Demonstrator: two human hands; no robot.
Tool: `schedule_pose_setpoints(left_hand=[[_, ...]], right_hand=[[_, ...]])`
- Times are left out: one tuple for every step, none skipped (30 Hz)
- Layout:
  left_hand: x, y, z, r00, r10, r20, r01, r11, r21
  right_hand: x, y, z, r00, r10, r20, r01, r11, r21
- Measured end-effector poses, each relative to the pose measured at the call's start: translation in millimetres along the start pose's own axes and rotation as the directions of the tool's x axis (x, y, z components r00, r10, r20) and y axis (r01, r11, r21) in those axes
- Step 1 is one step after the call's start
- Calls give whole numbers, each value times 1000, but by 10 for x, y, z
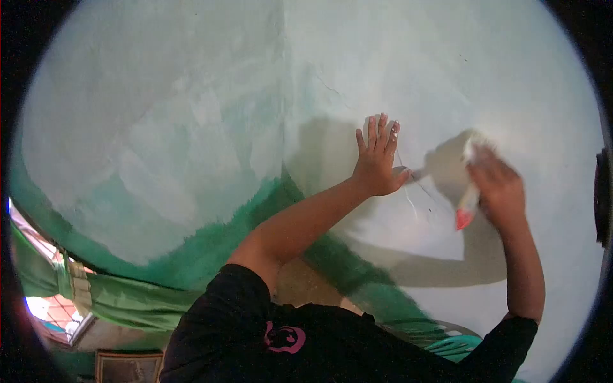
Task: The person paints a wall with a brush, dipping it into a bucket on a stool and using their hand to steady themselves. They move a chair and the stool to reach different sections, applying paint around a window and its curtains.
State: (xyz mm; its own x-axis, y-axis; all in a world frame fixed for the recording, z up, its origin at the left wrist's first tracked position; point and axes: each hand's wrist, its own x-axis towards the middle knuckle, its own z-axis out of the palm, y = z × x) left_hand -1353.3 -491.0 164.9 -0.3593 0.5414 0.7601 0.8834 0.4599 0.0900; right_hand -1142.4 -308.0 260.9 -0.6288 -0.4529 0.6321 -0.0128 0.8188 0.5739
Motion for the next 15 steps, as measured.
schedule_pose_setpoints(left_hand=[[1,-59,64,1000,26,-5,-26,1000,-1],[1,-102,121,999,35,-12,-35,999,-10],[17,-142,144,999,49,-18,-50,999,-22],[57,-158,66,995,94,-13,-94,995,-23],[81,-141,9,989,120,83,-119,993,-18],[72,-155,13,974,137,180,-136,991,-18],[58,-179,50,971,159,181,-157,987,-23],[34,-158,109,943,253,217,-253,967,-27],[93,-167,274,906,340,252,-340,939,-46],[73,-98,420,886,394,245,-392,918,-60],[214,-552,246,904,354,242,-347,935,-72],[217,-554,295,893,374,250,-364,927,-87],[219,-564,441,881,395,262,-380,919,-106],[215,-561,432,877,398,268,-381,917,-116],[190,-571,431,872,386,300,-353,922,-159]], right_hand=[[-9,-218,37,993,-62,103,65,997,-29],[3,-339,32,985,-97,141,89,994,58],[6,-370,-13,988,-67,137,62,997,40],[32,-405,-132,964,70,257,-104,987,121],[31,-397,-232,909,180,376,-267,944,195],[7,-303,-249,959,180,217,-227,949,217],[17,-229,-368,968,230,97,-246,940,234],[-74,-26,-348,934,355,33,-355,914,199],[-125,189,-243,826,564,3,-548,800,244],[-252,400,-206,869,454,-196,-448,891,73],[400,463,-35,836,484,-259,-494,869,31],[372,521,69,846,434,-309,-451,892,19],[273,592,322,853,386,-353,-410,912,6],[173,520,489,895,374,-244,-415,898,-145],[10,358,677,916,382,-126,-402,869,-287]])
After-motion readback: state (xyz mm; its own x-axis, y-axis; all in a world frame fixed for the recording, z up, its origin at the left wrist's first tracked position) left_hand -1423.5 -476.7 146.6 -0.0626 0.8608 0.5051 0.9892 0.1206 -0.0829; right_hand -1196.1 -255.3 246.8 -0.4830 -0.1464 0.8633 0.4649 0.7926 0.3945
